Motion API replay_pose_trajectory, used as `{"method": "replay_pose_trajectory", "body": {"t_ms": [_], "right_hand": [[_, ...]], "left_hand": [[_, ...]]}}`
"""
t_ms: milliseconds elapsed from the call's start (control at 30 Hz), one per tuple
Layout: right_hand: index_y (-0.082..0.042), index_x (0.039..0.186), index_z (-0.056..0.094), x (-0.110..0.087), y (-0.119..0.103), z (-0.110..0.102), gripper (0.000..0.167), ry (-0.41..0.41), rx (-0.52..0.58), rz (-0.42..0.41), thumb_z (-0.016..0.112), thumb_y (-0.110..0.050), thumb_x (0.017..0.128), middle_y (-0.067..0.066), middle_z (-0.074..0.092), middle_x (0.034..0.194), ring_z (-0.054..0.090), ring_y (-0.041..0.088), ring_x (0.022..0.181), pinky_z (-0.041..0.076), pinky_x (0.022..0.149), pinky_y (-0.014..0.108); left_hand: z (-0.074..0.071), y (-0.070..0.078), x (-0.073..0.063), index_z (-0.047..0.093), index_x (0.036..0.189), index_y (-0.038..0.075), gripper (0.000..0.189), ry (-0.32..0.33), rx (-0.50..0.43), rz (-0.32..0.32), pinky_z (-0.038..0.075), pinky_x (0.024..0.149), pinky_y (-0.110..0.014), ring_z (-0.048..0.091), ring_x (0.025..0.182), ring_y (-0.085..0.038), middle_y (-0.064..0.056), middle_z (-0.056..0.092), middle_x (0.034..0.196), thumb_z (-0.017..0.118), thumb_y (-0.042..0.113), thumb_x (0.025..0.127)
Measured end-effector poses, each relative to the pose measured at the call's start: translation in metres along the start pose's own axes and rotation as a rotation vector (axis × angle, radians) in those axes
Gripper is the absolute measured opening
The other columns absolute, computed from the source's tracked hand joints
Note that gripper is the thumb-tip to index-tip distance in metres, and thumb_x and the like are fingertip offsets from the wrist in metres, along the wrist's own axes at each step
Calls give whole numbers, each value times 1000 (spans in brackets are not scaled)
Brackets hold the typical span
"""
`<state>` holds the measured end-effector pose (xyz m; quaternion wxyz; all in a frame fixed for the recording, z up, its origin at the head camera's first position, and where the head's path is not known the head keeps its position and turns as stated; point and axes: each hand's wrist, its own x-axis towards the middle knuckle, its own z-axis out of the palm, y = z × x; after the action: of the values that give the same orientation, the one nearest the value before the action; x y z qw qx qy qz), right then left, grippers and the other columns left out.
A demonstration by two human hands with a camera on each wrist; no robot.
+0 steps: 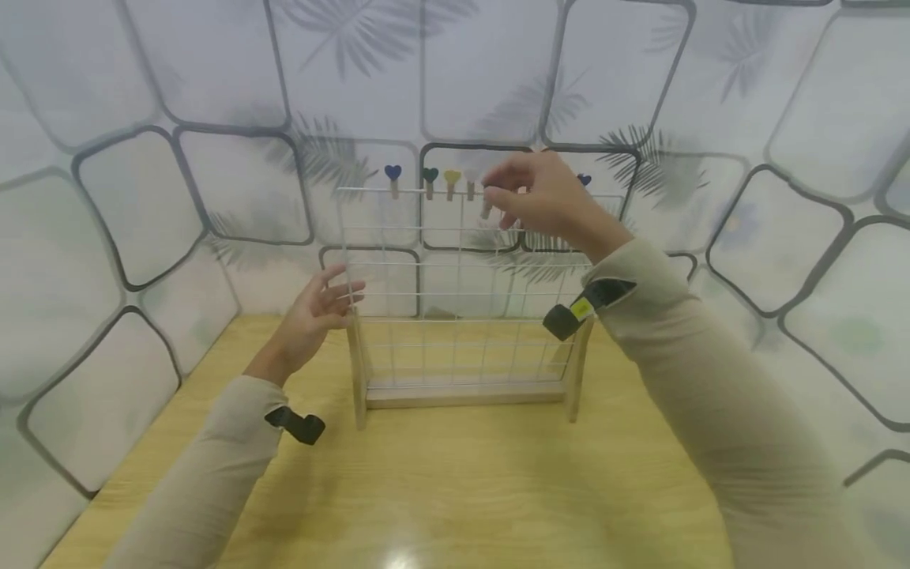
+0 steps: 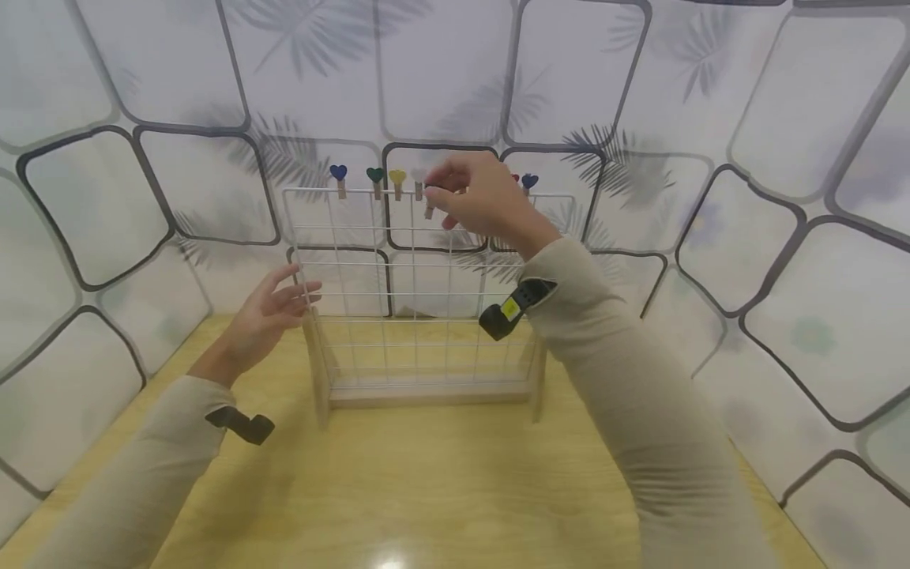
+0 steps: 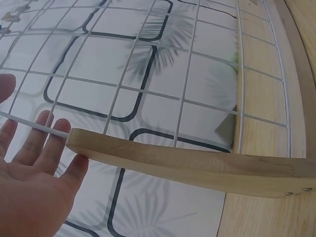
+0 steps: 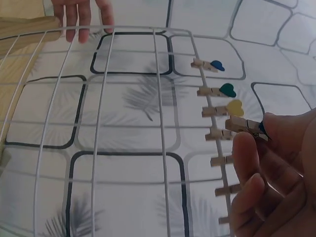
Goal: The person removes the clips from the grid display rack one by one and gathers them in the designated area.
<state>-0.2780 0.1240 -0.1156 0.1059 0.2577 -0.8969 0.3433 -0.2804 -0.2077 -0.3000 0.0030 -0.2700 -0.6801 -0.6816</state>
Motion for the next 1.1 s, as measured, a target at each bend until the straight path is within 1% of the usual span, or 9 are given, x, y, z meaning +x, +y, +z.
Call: {"method": "replay_pose_trajectory", "body": {"t_ms": [100,233,400,633,733,833,933,1033,1100], "right_hand": [[-7,118,65,-10,16,-8,29,19,-2,10,61,-24,95,8,69,102,67,22,76,55,61,29],[-7,118,64,-26,35,-20,31,35,7,74,62,-27,95,10,68,107,67,25,80,54,62,30],[-6,122,62,-44,60,-31,33,30,20,161,62,-27,96,13,66,112,66,24,82,54,62,31],[-6,127,58,-68,102,-34,40,1,-20,227,59,-33,97,17,64,116,65,20,82,54,64,33],[-4,127,58,-80,120,-32,41,-5,-29,256,59,-33,98,18,63,117,65,21,84,54,66,34],[-2,126,58,-91,140,-29,39,-1,-14,270,58,-30,99,20,63,117,65,21,83,54,66,34],[2,126,57,-102,161,-24,40,-10,15,268,57,-28,99,23,62,119,66,19,81,54,65,35],[4,128,55,-113,181,-17,42,-26,50,280,56,-27,100,26,59,121,66,18,80,54,65,35],[4,128,54,-120,194,-12,42,-33,75,309,56,-27,100,27,59,121,66,18,80,54,66,36]], "left_hand": [[0,1,-2,9,152,2,79,-2,-15,5,35,110,-33,29,137,-40,-34,23,149,42,-20,84],[0,1,-2,12,152,4,82,-9,-36,30,37,108,-31,32,137,-36,-31,27,149,42,-22,80],[-1,-1,-1,18,151,6,78,15,-20,41,42,103,-27,39,133,-32,-27,34,147,45,-21,83],[-1,-1,-4,21,151,9,75,41,14,19,44,100,-26,39,134,-32,-29,32,148,48,-18,87],[1,-2,-5,22,150,10,72,42,5,20,43,101,-26,43,130,-26,-23,38,146,48,-17,88],[2,-2,-5,26,148,12,70,48,-17,34,43,101,-25,48,124,-18,-10,49,138,49,-17,89],[4,-3,-5,29,145,13,68,58,-47,58,44,100,-25,51,120,-14,2,55,130,49,-18,88],[6,-3,-5,36,138,16,64,66,-66,80,45,99,-26,53,118,-15,4,57,127,50,-19,87],[6,-3,-5,41,133,17,60,66,-43,89,45,100,-27,53,119,-16,4,57,128,50,-19,86]]}}
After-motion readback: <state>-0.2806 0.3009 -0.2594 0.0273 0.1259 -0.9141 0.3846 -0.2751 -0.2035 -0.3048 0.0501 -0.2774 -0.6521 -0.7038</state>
